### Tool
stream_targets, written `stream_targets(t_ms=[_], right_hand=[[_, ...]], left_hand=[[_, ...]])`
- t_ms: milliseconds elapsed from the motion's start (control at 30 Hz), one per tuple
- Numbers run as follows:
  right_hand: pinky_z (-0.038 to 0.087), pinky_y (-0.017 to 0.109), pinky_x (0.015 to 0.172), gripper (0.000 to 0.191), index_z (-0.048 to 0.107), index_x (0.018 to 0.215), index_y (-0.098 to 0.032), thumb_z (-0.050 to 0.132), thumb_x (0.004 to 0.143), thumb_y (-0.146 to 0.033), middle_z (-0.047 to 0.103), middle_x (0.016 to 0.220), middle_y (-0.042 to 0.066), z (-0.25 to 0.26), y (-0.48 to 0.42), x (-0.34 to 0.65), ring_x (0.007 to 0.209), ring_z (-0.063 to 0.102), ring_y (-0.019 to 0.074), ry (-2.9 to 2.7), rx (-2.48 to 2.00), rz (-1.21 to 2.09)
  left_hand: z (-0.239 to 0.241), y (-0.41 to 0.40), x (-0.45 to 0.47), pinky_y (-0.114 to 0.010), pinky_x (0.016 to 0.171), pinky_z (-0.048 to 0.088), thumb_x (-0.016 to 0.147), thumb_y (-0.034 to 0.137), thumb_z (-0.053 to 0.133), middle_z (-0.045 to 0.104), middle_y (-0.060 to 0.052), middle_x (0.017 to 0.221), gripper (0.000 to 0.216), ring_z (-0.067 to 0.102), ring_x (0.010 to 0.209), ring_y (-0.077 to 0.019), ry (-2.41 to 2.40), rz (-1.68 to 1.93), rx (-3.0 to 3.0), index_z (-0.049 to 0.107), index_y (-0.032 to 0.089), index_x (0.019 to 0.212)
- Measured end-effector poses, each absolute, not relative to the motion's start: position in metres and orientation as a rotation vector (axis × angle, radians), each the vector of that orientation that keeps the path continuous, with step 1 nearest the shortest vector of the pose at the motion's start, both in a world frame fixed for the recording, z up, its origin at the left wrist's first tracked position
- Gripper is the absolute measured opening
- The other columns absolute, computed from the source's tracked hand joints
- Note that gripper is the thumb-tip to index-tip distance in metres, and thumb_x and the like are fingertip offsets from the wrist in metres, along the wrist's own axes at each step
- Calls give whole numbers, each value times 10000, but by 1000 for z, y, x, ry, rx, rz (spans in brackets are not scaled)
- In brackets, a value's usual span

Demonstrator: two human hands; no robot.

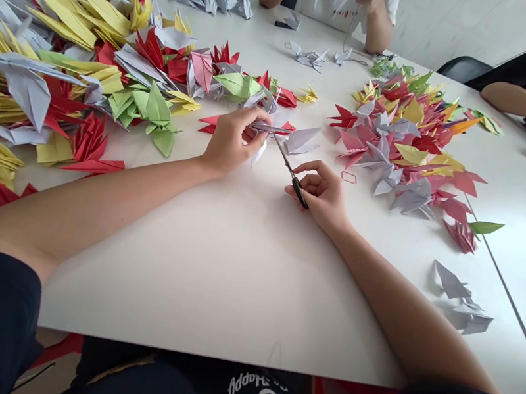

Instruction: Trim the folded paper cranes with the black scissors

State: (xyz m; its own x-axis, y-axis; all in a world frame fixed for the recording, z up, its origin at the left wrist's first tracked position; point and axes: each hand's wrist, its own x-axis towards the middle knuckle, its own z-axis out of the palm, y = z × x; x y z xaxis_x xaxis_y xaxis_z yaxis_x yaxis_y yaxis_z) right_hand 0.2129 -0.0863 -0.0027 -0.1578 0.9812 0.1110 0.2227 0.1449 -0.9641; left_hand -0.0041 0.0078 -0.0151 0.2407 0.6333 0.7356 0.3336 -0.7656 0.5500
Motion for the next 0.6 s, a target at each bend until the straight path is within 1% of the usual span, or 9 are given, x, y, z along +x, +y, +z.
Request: stream_targets(t_ms=[233, 433, 600], right_hand=[[382, 213, 412, 457, 578, 956, -229, 837, 666, -469, 538, 557, -79, -8, -84, 214, 419, 462, 83, -1574, -1203, 1100], [396, 212, 426, 464, 576, 953, -232, 848, 653, -458, 548, 575, -76, -4, -86, 213, 438, 464, 82, -1548, -1196, 1103], [379, 211, 412, 481, 568, 948, -234, 851, 641, -472, 533, 554, -86, -5, -85, 213, 420, 460, 82, -1560, -1204, 1123]], left_hand=[[-17, 11, -5, -240, 670, 563, 900, 294, 647, 674, -29, 891, 132, 659, 780, -149, 875, 1527, 2223, 638, 211, 1003], [-17, 9, -4, -237, 660, 565, 908, 294, 640, 672, -22, 910, 156, 664, 771, -138, 812, 1537, 2224, 635, 235, 1053], [-18, 11, -4, -233, 669, 569, 902, 286, 648, 669, -23, 918, 151, 659, 760, -130, 820, 1543, 2208, 632, 227, 1040]])
